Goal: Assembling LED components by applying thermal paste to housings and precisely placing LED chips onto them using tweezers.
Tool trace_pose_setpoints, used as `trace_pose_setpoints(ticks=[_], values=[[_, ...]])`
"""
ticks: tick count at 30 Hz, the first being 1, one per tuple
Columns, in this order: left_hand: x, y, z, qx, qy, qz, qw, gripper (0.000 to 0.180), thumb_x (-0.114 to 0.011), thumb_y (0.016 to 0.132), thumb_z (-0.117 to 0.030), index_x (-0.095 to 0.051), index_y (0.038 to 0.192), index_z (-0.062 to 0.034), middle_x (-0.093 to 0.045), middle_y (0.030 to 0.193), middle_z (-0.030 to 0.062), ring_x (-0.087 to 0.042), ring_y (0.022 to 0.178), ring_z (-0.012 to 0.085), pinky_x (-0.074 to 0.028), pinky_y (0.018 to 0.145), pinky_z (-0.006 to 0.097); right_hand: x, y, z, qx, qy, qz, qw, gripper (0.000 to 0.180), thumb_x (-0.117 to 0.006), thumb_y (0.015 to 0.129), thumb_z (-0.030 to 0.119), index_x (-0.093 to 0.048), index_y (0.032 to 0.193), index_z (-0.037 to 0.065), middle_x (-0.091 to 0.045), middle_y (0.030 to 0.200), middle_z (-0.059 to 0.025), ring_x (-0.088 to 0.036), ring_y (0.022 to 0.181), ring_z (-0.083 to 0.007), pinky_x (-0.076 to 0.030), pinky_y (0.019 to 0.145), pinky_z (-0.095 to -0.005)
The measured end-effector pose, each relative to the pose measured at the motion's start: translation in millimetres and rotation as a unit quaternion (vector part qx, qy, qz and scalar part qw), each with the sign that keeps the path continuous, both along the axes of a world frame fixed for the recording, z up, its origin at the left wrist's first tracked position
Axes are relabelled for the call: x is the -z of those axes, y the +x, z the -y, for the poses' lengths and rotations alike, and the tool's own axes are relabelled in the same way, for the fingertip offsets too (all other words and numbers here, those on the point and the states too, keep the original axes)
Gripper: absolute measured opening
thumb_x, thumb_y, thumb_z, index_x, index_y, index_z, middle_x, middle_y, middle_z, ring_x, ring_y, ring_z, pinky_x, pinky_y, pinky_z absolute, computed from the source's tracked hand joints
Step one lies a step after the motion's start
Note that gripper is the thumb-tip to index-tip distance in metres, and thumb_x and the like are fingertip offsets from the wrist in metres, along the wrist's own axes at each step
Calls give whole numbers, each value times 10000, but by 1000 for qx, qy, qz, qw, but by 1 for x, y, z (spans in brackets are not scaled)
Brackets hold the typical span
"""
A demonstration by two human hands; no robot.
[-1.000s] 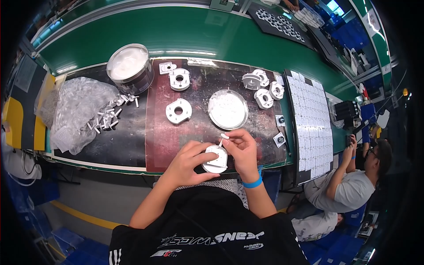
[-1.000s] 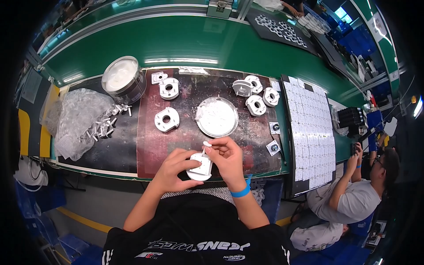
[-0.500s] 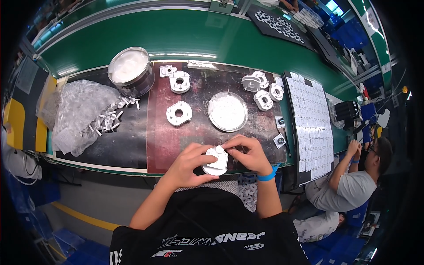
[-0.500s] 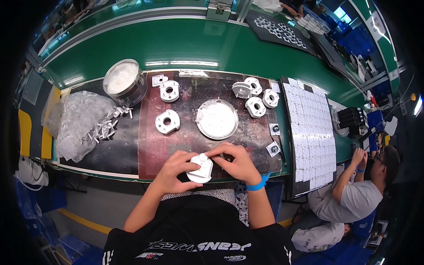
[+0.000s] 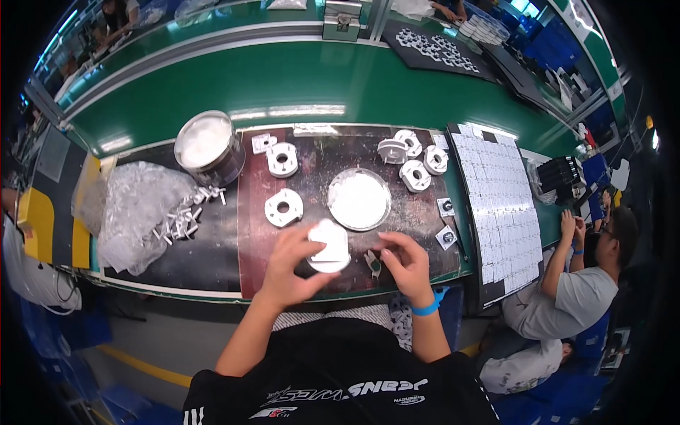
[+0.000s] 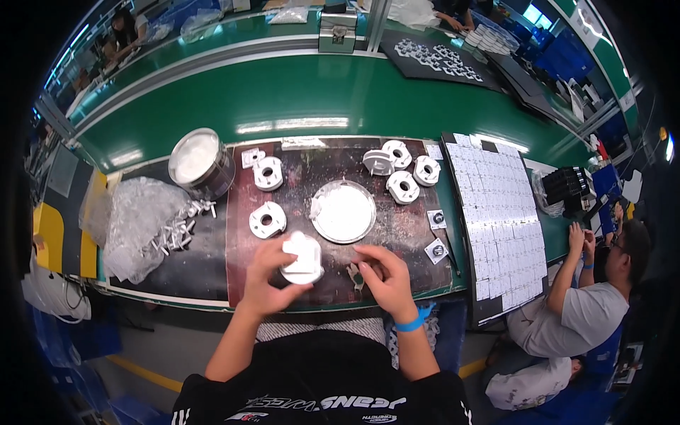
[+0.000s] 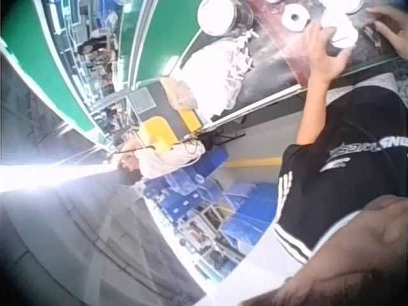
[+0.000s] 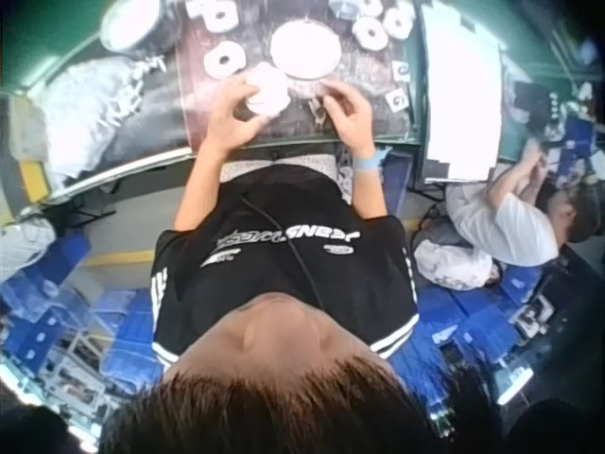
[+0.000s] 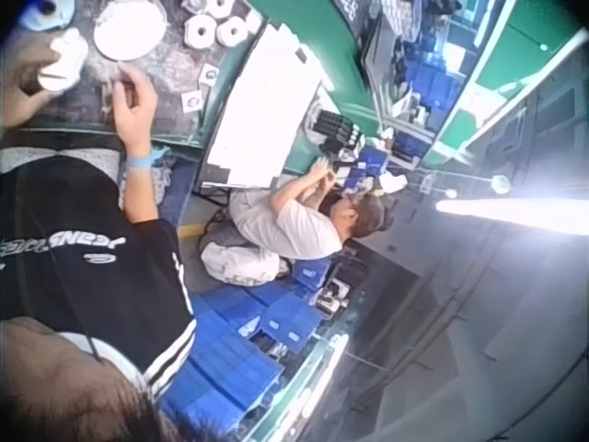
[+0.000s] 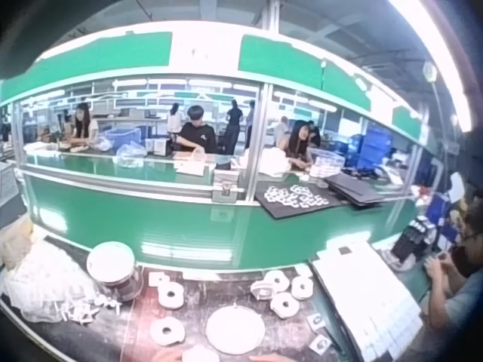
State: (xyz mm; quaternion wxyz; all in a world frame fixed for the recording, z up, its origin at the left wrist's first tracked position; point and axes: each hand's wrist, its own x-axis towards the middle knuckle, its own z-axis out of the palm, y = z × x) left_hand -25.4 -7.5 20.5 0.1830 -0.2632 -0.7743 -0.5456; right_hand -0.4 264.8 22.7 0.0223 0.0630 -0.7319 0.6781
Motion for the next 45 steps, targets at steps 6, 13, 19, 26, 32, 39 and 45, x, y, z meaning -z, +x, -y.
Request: trace_pose_setpoints(ticks=[6,13,19,26,32,39,45], values=[[-36,-148,-25,-76,-36,43,996,511,-923,744,-251,-681,1161,-84,-694,1146,150,-635,1099,343,-516,964,431,19,19,-9,62,-71,25,995,272,-625,1011,-6,-664,1280,-22,-693,1059,-63,-658,943,-110,-525,777,-238],[-2,-318,-69,-56,-131,109,984,559,-907,776,-375,-589,1148,-103,-713,1122,226,-635,1062,447,-515,918,495,23,16,-10,87,-6,-31,996,187,-628,994,-2,-710,1162,-16,-693,945,-61,-605,731,-89,-483,632,-226],[12,-347,-62,-27,-218,93,971,558,-901,796,-324,-566,1202,-140,-697,1200,179,-591,1173,416,-491,984,502,21,19,-8,91,-41,-32,994,163,-635,1001,14,-717,1137,-17,-694,923,-59,-629,743,-90,-484,621,-223],[-6,-302,-56,-179,-263,-2,948,705,-861,773,-280,-542,1397,-205,-561,1366,266,-470,1333,476,-409,1124,542,18,16,-11,74,-61,3,995,165,-638,1008,49,-697,1155,4,-685,846,-44,-550,657,-54,-436,585,-209],[-72,-73,-2,-32,-154,22,987,157,-759,905,-149,-730,1012,-38,-741,953,141,-727,875,294,-568,834,392,16,18,-11,66,-78,12,995,146,-633,996,4,-706,1113,-45,-675,952,-65,-648,774,-107,-517,689,-240],[-34,-34,140,-349,-313,46,882,238,-748,875,-108,-710,1108,-72,-703,1000,144,-654,973,352,-525,862,464,22,22,-16,37,-63,22,997,127,-635,1002,21,-711,1080,-43,-673,941,-56,-640,764,-106,-504,673,-245],[-6,-77,175,-316,-461,-34,829,285,-751,803,-98,-752,1087,-119,-617,973,93,-613,970,321,-490,806,466,18,22,-14,42,1,-63,997,141,-638,985,22,-734,1079,-23,-660,870,-51,-567,685,-83,-425,595,-223]])
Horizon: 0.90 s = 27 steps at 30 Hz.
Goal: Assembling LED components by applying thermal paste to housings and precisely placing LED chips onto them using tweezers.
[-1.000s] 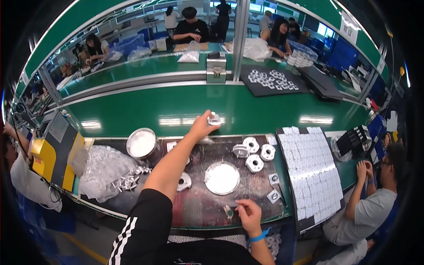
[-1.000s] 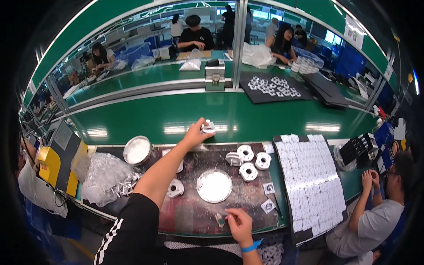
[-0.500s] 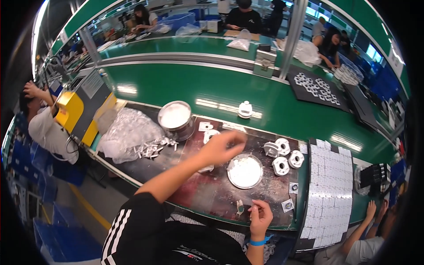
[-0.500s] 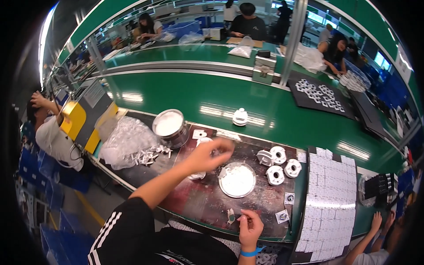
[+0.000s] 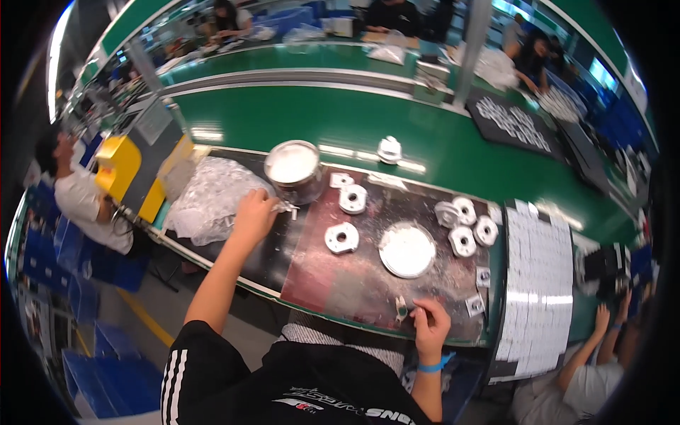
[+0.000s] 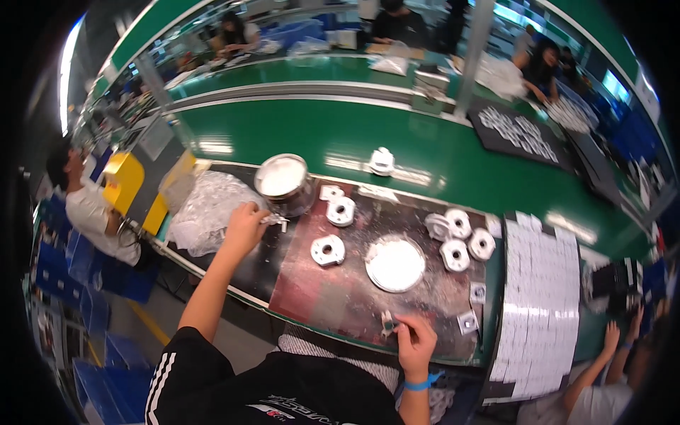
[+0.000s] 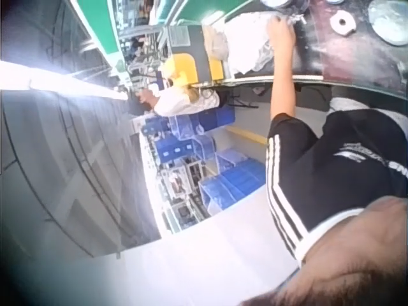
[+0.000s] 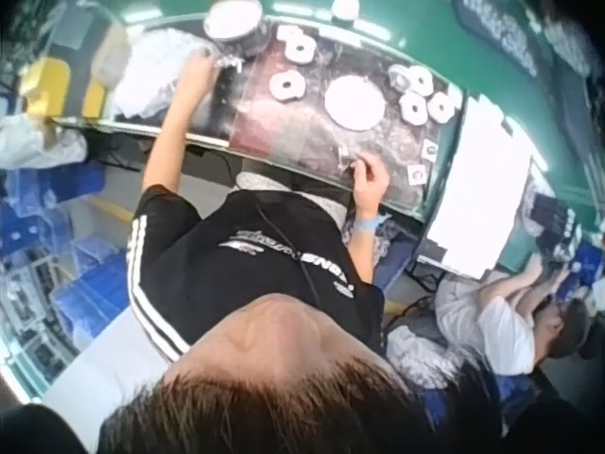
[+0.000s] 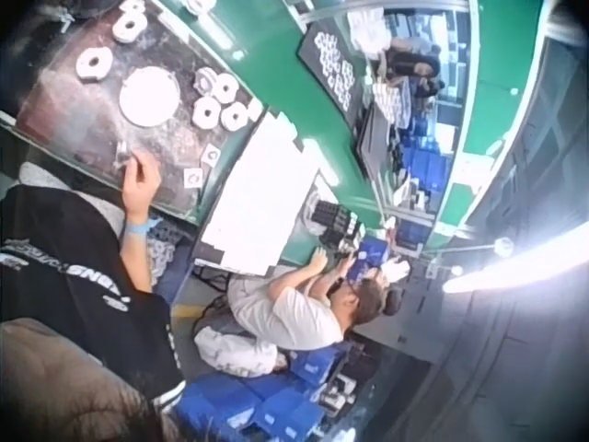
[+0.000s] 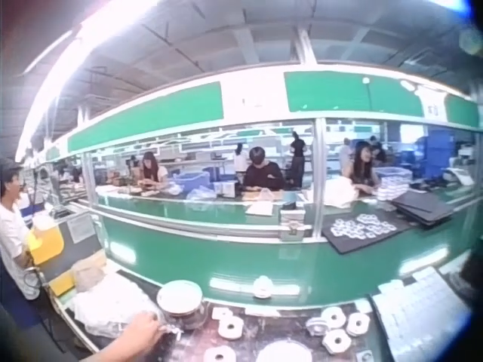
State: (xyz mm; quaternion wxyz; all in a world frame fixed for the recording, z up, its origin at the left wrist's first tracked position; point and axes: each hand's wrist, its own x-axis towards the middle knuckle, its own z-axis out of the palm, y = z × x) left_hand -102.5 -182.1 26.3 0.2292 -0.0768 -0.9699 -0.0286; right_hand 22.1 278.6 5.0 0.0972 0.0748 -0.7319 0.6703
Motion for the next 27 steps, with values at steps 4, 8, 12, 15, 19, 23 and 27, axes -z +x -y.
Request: trace_pose_setpoints(ticks=[4,8,12,15,19,23,27], values=[[0,-6,12,18,-34,33,999,180,-788,782,-137,-756,956,-101,-616,971,105,-606,978,320,-481,803,470,-9,-5,8,-3,87,-68,994,279,-677,896,-60,-785,1129,48,-679,784,-97,-614,660,-174,-462,599,-296],[-4,-11,7,48,-37,13,998,159,-808,777,-131,-753,924,-107,-612,982,99,-601,963,327,-488,822,460,-22,-2,14,4,140,-96,986,359,-685,869,-73,-779,1179,82,-605,723,-103,-582,621,-228,-457,574,-328],[-9,-5,3,59,-20,-19,998,145,-813,802,-141,-749,928,-108,-633,987,81,-604,950,315,-474,803,450,-14,2,17,-13,170,-134,976,377,-695,861,-85,-774,1192,75,-638,762,-103,-598,633,-224,-476,583,-325],[-18,11,-1,56,3,-53,997,141,-812,831,-156,-744,945,-106,-676,992,65,-602,931,304,-464,802,443,-12,2,23,-20,200,-178,963,401,-696,852,-90,-770,1208,81,-653,789,-105,-614,648,-238,-493,590,-346],[-53,49,-41,30,149,-11,988,100,-746,930,-136,-739,988,-56,-719,921,95,-638,846,285,-487,761,396,-17,7,25,-51,233,-168,957,413,-701,842,-92,-770,1210,83,-667,808,-106,-637,673,-256,-511,605,-349],[-79,110,-114,109,415,185,884,161,-603,1027,-110,-714,1065,0,-746,852,105,-683,717,164,-522,659,325,-53,22,49,-122,127,-131,976,333,-702,853,-71,-774,1160,35,-716,830,-108,-679,704,-228,-520,621,-322],[-81,141,-164,182,612,305,707,172,-574,1063,-106,-677,1060,32,-760,905,96,-709,843,144,-556,780,292,-81,39,66,-220,-103,58,968,266,-637,978,34,-743,1220,1,-670,837,-64,-623,708,-117,-457,605,-242]])
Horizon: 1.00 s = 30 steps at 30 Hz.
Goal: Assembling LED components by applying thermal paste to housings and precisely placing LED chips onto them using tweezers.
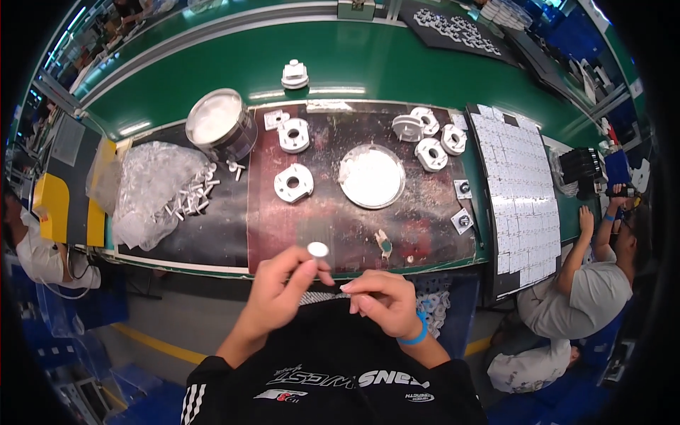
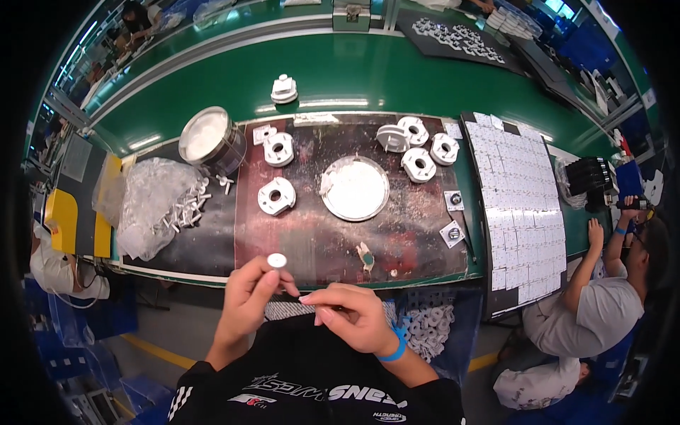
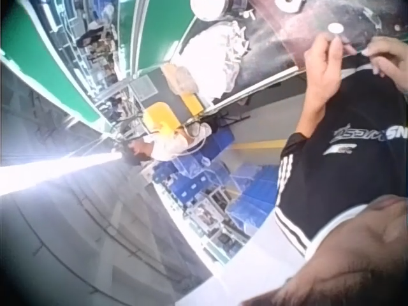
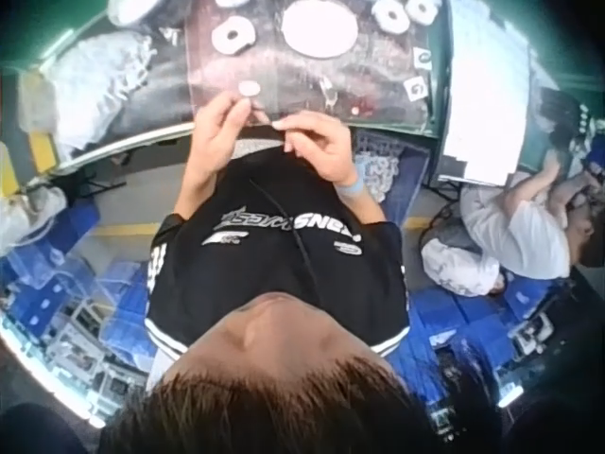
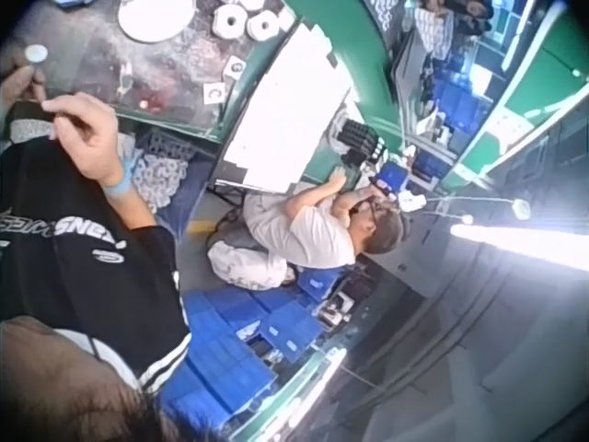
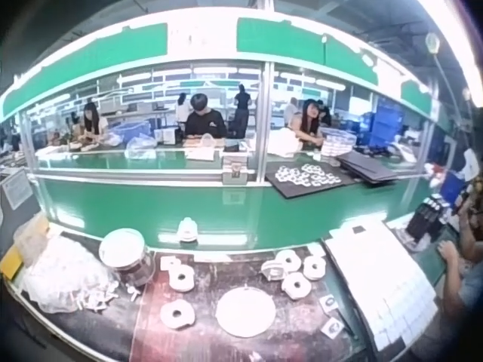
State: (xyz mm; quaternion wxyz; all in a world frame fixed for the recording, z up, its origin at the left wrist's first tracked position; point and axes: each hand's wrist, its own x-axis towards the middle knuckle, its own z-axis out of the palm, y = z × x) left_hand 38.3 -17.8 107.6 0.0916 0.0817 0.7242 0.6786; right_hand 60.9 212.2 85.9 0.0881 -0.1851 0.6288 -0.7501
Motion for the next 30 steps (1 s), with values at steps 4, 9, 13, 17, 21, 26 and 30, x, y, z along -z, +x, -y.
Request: trace_pose_setpoints(ticks=[4,9,13,17,21,26,30], values=[[1,10,-21,3,85,31,996,174,-568,1081,-112,-660,1059,33,-749,921,100,-707,866,141,-557,791,292,-1,-5,4,-41,-174,96,979,336,-567,1046,171,-694,1247,-66,-644,849,-78,-575,690,-102,-424,595,-217],[2,11,-23,19,69,16,997,136,-595,1067,-97,-647,1060,28,-733,936,101,-712,873,150,-557,784,288,2,-6,2,-34,-220,127,967,404,-563,1054,242,-674,1254,-92,-637,839,-82,-531,670,-86,-398,591,-204],[4,13,-23,35,25,-14,999,109,-605,1054,-80,-642,1056,22,-706,946,102,-714,865,169,-557,770,291,0,-7,4,-44,-232,129,963,398,-545,1059,226,-668,1257,-96,-636,833,-79,-519,668,-83,-402,618,-206],[2,13,-26,47,32,-21,998,100,-606,1053,-78,-642,1045,15,-694,957,106,-717,865,174,-560,767,297,4,-7,4,-44,-254,142,956,379,-528,1058,198,-667,1253,-96,-635,822,-76,-512,666,-84,-408,644,-211],[2,13,-26,47,33,-26,998,96,-606,1052,-76,-644,1050,12,-695,953,106,-714,861,174,-558,765,296,5,-8,4,-41,-255,146,955,372,-524,1058,193,-669,1244,-95,-633,818,-74,-514,669,-87,-406,642,-211],[1,12,-24,63,8,-23,998,118,-593,1057,-90,-656,1053,9,-696,937,101,-686,865,197,-540,782,320,5,-10,7,-38,-262,146,953,350,-513,1063,176,-671,1228,-90,-626,812,-67,-504,662,-84,-415,647,-219],[1,12,-25,65,26,-3,998,138,-582,1061,-101,-662,1056,10,-694,925,99,-675,866,209,-532,791,330,8,-10,6,-33,-269,156,950,337,-502,1068,163,-672,1223,-84,-622,810,-64,-496,656,-83,-421,654,-221]])
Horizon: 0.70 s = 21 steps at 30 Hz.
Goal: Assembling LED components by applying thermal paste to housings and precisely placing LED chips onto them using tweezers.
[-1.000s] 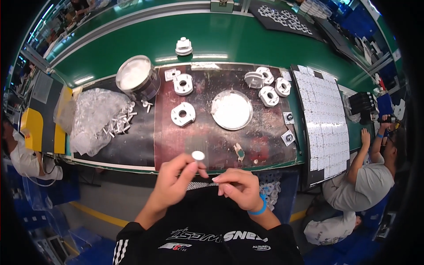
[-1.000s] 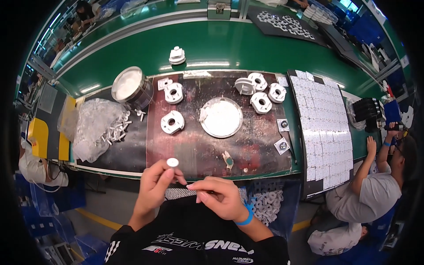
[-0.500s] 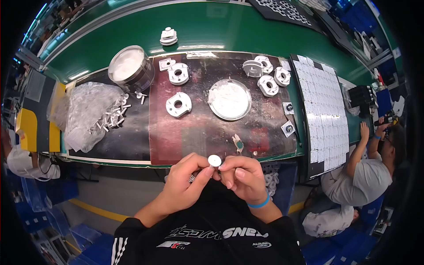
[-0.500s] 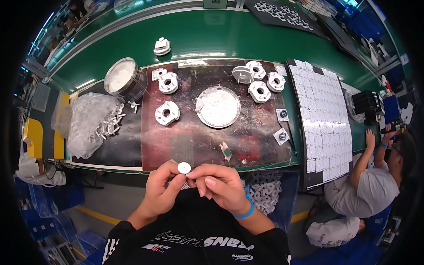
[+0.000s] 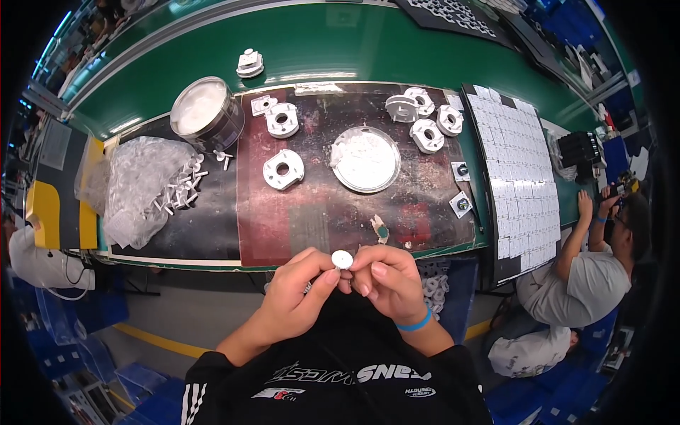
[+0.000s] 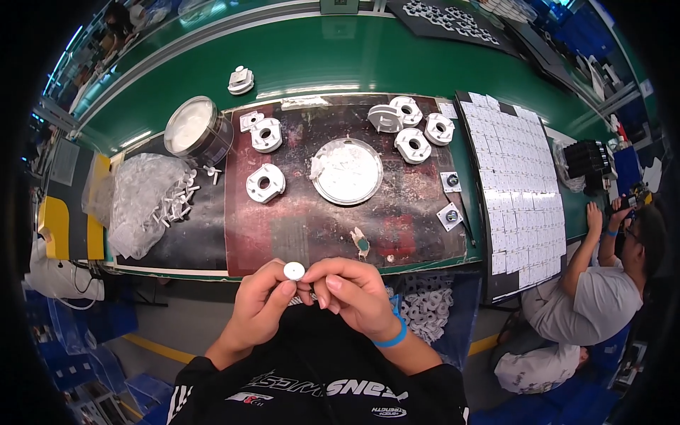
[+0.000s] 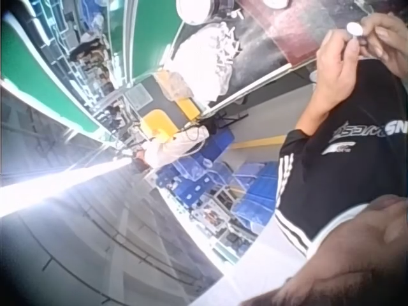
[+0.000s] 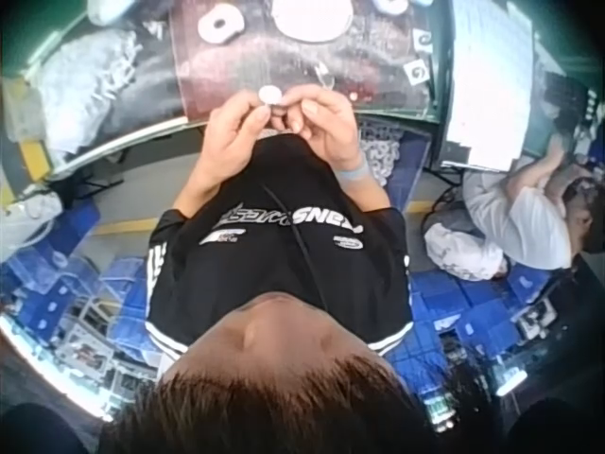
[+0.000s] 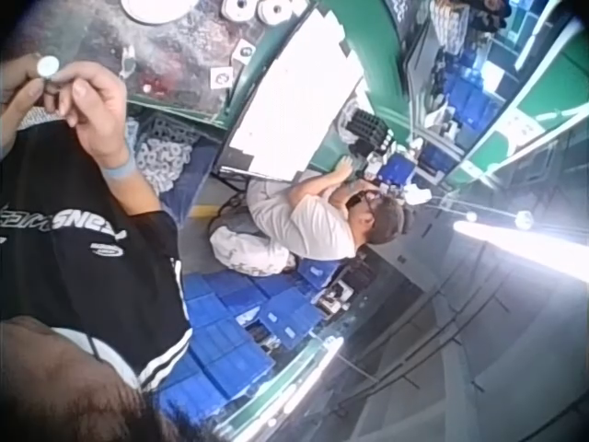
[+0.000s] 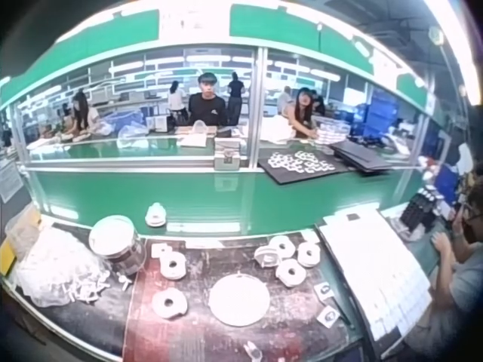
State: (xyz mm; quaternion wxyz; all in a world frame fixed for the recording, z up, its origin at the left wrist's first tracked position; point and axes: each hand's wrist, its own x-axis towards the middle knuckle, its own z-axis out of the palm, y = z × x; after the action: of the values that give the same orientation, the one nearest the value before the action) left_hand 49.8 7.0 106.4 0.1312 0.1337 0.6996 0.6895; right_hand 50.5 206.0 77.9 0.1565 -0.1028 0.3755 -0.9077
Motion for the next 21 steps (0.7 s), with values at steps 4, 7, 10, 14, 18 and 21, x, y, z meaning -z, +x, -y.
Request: trace_pose_setpoints(ticks=[4,7,10,14,18,21], values=[[-1,-1,-1,6,-10,-6,1000,171,-569,1069,-124,-668,1045,14,-690,922,99,-672,864,209,-532,794,327,0,1,-1,-2,1,2,1000,328,-502,1073,160,-674,1222,-76,-623,812,-62,-489,653,-78,-420,649,-218],[-1,-2,0,10,-22,-13,1000,193,-563,1074,-138,-672,1026,14,-687,919,99,-670,861,207,-531,792,327,-6,1,-4,3,25,24,999,323,-519,1062,177,-677,1179,-80,-613,796,-75,-477,637,-90,-419,645,-247],[-2,-2,0,10,-29,-11,999,204,-561,1075,-143,-675,1013,14,-685,910,98,-668,857,207,-529,788,327,-8,2,-4,12,47,62,997,320,-538,1048,187,-680,1133,-87,-609,777,-92,-465,616,-100,-402,627,-261],[-2,-2,-1,5,-31,-6,999,204,-559,1073,-143,-676,1009,11,-685,891,93,-665,848,206,-525,780,328,-8,2,-5,21,45,79,996,315,-543,1043,178,-677,1135,-93,-624,768,-97,-470,609,-93,-385,596,-244],[0,-2,0,9,-43,-8,999,210,-555,1074,-148,-678,1003,7,-685,883,86,-663,842,205,-522,778,329,-8,3,-6,32,75,66,994,314,-546,1041,174,-673,1144,-94,-623,767,-95,-469,605,-92,-383,586,-240],[-1,-4,0,7,-43,-1,999,216,-556,1074,-157,-679,999,4,-682,871,80,-662,841,206,-520,784,327,-5,1,-6,47,74,67,994,313,-548,1040,170,-672,1148,-96,-621,767,-94,-471,604,-92,-389,588,-241]])
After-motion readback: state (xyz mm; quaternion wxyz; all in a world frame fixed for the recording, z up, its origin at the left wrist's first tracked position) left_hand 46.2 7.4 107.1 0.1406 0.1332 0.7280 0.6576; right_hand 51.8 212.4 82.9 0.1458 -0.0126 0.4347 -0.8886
